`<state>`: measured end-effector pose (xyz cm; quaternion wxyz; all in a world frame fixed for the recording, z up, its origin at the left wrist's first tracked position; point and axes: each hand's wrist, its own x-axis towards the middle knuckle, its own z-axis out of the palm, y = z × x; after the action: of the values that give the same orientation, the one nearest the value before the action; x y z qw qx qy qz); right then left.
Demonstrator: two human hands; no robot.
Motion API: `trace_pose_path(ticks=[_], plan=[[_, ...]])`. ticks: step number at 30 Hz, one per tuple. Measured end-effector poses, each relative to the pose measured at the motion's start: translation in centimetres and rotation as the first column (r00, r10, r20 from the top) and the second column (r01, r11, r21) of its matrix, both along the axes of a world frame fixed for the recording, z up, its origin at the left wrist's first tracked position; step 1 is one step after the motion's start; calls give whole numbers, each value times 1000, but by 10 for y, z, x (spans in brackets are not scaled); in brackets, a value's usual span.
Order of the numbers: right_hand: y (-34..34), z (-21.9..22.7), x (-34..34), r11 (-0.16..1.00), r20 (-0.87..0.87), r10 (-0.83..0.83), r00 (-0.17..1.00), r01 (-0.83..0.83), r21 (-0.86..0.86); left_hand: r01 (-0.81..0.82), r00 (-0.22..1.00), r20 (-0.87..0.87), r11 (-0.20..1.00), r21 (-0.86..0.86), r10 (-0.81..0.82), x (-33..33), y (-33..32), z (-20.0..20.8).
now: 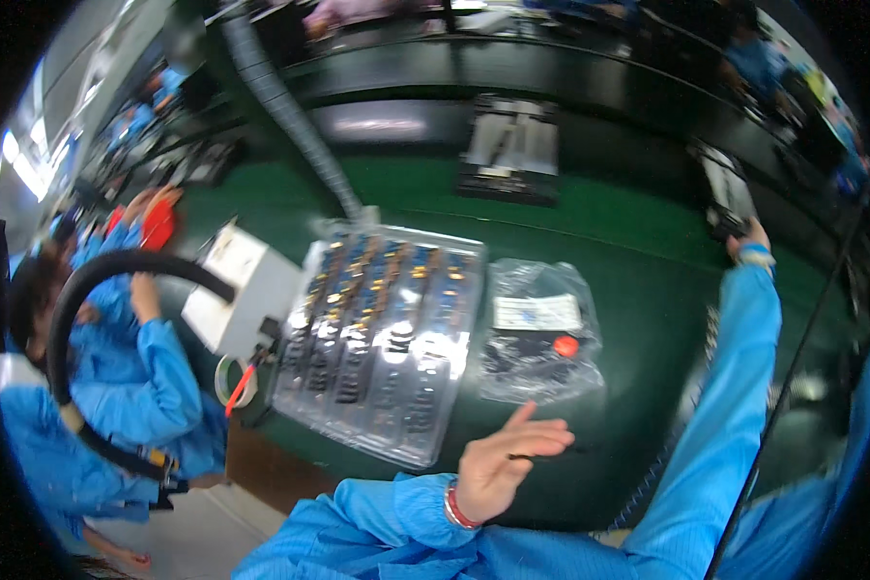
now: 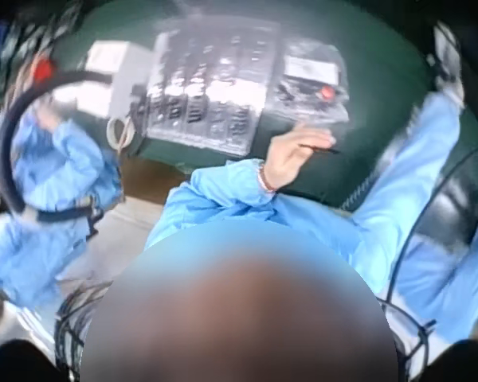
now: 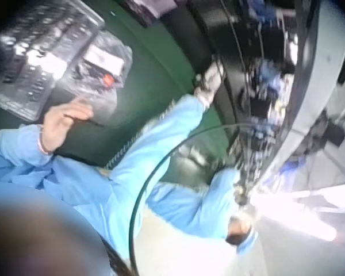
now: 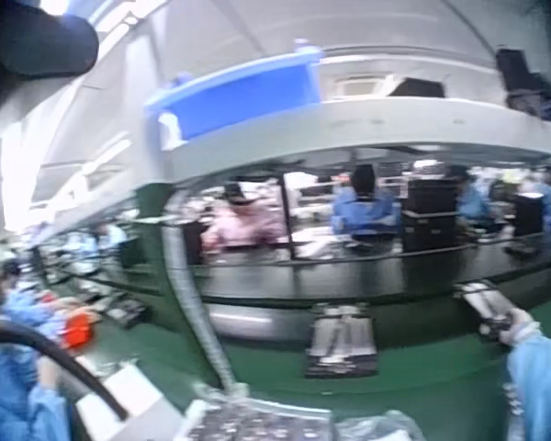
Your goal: The person assembles electronic components onto a rectangular metal chassis using tweezers. They pick small parts from a clear plastic tray and place them into specific slots on the chassis, repeating the process for multiple units.
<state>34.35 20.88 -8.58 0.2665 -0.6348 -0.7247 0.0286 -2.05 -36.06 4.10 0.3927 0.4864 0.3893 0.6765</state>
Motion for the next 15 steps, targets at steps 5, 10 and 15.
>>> trace_pose_path(ticks=[5,10,15], plan=[[33,-13,-10,947,-146,231,962,-188,261,-19,1000,-17,1000,-8,19,-2,-3,-4],[-103,97,-100,867,-71,337,939,-280,413,-74,994,-81,997,11,75,-2,-2,-2],[-266,149,-107,910,-972,-164,-171,-407,-81,-47,998,-37,996,78,50,3,4,3]])
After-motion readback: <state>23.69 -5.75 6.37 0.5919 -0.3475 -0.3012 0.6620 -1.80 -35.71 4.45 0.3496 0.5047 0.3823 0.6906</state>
